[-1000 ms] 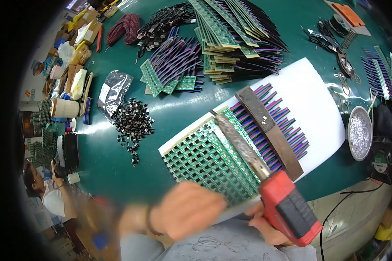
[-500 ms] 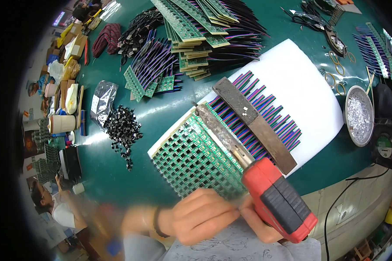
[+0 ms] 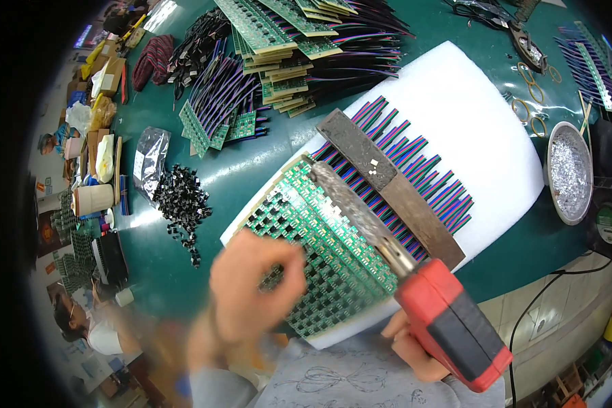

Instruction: The person assembles circuit boards by picking up electronic components by hand, placing them onto the board, and soldering them in place using a soldering iron.

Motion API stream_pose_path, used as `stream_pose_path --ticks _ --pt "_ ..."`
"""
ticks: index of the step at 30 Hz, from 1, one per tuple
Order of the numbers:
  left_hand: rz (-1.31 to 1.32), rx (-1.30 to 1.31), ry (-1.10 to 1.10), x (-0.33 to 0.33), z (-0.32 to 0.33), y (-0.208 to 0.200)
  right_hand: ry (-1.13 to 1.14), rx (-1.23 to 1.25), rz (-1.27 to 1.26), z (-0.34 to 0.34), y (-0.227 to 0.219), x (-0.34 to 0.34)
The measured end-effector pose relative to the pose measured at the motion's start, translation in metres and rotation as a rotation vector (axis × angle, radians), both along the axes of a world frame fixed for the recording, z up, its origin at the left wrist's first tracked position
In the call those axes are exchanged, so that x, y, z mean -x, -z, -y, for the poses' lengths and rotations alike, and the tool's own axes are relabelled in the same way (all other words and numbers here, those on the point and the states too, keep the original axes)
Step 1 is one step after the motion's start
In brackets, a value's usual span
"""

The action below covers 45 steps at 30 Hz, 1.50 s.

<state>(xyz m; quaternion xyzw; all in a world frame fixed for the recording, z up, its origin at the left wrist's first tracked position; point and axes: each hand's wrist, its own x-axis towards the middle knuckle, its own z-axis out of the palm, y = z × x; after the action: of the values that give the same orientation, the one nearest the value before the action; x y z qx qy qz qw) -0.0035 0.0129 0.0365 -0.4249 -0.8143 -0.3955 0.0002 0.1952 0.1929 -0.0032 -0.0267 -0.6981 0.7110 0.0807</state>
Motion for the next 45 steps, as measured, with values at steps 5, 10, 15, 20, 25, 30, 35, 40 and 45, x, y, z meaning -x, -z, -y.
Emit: stream_pose_path --ticks 5,10,15,20,25,30,35,40,45 --pt "-0.136 0.012 -0.108 0.028 -0.001 0.029 0.071 0.186 -0.049 -0.001 0.018 -0.012" --pt "-0.136 0.03 -0.084 0.029 0.0 0.031 -0.17 0.304 -0.238 -0.012 0.037 -0.009" --pt "-0.114 0.018 -0.088 0.029 0.001 0.031 0.045 0.379 0.164 -0.009 0.021 -0.035" --pt "-0.103 0.006 -0.086 0.029 0.0 0.031 -0.063 0.198 0.262 -0.018 0.012 -0.024" --pt "-0.096 0.017 -0.088 0.029 0.0 0.03 0.032 0.294 0.152 -0.009 0.019 -0.028" --pt "-0.091 0.016 -0.093 0.029 0.001 0.03 0.119 0.264 0.277 -0.007 0.021 -0.049" --pt "-0.084 0.026 -0.086 0.03 0.0 0.029 0.124 -0.041 0.362 -0.018 0.025 -0.074" --pt "-0.082 0.031 -0.081 0.03 -0.001 0.027 -0.107 0.051 -0.074 -0.029 0.05 -0.069" --pt "-0.075 0.041 -0.084 0.03 0.0 0.027 0.146 0.195 0.316 -0.012 0.025 -0.069"
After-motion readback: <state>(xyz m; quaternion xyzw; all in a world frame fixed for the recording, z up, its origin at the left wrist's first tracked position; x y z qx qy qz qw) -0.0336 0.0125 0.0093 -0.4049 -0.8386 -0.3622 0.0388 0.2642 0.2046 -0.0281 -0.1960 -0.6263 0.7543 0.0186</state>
